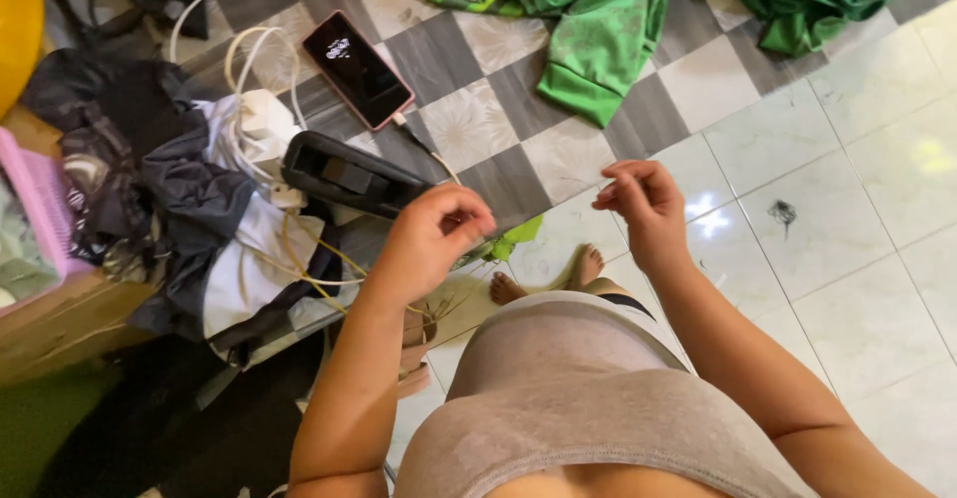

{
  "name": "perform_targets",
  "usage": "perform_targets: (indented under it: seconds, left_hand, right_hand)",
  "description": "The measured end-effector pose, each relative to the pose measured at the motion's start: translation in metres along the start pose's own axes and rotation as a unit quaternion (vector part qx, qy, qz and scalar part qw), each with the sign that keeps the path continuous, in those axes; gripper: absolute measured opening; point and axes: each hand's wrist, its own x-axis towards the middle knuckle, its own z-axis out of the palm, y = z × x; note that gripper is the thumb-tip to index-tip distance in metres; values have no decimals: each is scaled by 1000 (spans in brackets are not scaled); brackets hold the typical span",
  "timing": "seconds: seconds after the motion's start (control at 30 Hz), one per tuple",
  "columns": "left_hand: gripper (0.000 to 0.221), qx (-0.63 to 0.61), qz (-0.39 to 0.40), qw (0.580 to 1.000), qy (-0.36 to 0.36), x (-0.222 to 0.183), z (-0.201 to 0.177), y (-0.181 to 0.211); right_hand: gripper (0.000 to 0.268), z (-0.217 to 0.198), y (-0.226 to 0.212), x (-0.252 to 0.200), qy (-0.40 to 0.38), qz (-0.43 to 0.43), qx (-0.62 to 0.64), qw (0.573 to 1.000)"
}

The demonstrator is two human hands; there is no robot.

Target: Folding a shirt, rolling it into a tight bundle, and securing it with a label, then trimming fabric with scissors.

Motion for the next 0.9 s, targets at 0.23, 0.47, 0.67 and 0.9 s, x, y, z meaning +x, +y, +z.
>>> perform_targets:
  seconds: [0.23,0.47,0.67,0.9]
  left_hand:
    - [9,149,53,966,-203,62,69,-7]
    - [13,281,29,935,-214,123,139,-75]
    - [12,346,6,918,-195,146,164,-85]
    - [14,440,27,888,-132,156,179,-117]
  right_hand:
    - [8,-76,-20,-2,120,-5,10,993]
    - [7,-142,-11,-25,171,-33,-21,984]
    - [5,-182,-15,-41,180,-26,-40,982]
    - [5,-203,-22,-47,169,-36,-38,984]
